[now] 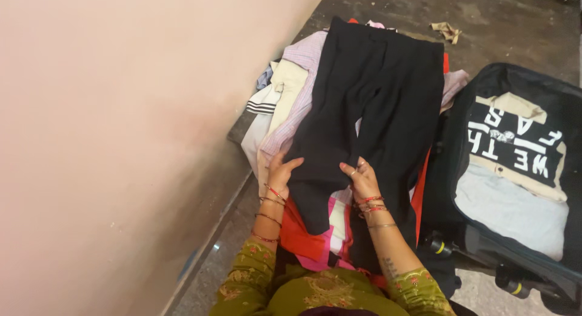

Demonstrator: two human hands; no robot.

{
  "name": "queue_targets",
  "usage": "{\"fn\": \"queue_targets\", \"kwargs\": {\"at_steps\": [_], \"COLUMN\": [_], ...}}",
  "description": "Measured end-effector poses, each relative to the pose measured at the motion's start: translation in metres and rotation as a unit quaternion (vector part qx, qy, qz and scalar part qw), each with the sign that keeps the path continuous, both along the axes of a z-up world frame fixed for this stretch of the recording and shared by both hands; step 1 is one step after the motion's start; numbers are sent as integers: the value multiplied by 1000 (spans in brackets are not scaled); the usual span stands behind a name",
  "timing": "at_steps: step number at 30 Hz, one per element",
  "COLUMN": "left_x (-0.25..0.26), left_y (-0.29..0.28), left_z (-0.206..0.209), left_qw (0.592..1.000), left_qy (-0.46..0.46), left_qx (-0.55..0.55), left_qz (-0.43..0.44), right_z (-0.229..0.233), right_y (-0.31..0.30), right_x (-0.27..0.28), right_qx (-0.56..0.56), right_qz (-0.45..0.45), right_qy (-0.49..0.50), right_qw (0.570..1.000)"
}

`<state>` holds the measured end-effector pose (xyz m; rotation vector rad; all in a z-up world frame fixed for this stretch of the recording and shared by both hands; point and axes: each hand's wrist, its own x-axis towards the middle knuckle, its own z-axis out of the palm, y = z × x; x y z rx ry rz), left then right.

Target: The person smooths out a pair of black trousers on a pile of clothes and then picks up a black t-shirt, spreading it over the trousers before placing it into a suitcase.

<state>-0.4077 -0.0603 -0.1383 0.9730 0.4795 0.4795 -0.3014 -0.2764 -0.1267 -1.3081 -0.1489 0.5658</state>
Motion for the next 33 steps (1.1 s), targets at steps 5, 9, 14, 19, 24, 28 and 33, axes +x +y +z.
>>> {"fn": "queue_targets", "kwargs": {"at_steps": [5,9,14,19,24,28,33], "left_x": [18,27,21,15,-3,-22,-34], "left_y": [2,-3,-7,-6,-18,-31,-41], "left_z": [-66,-77,-75,-63,-23,3,28], "left_qw": [988,983,973,977,973,955,953], "left_qy": [136,173,216,201,188,143,-29], "left_qx": [6,56,78,60,-20,-81,-146], "left_qz": [72,14,-1,-27,-136,-248,-265], "right_z": [-21,59,115,27,-72,-76,-13], "right_y": [-14,-31,-53,-47,-45,-48,-49], "right_x": [13,17,19,14,-5,-19,-48], "right_qx": [-49,157,152,-34,-149,-127,-73], "right_qz": [-94,-115,-42,20,101,81,108], "right_qy": [-80,-151,-212,0,95,87,154], "right_qw": [991,969,965,999,979,985,979]}}
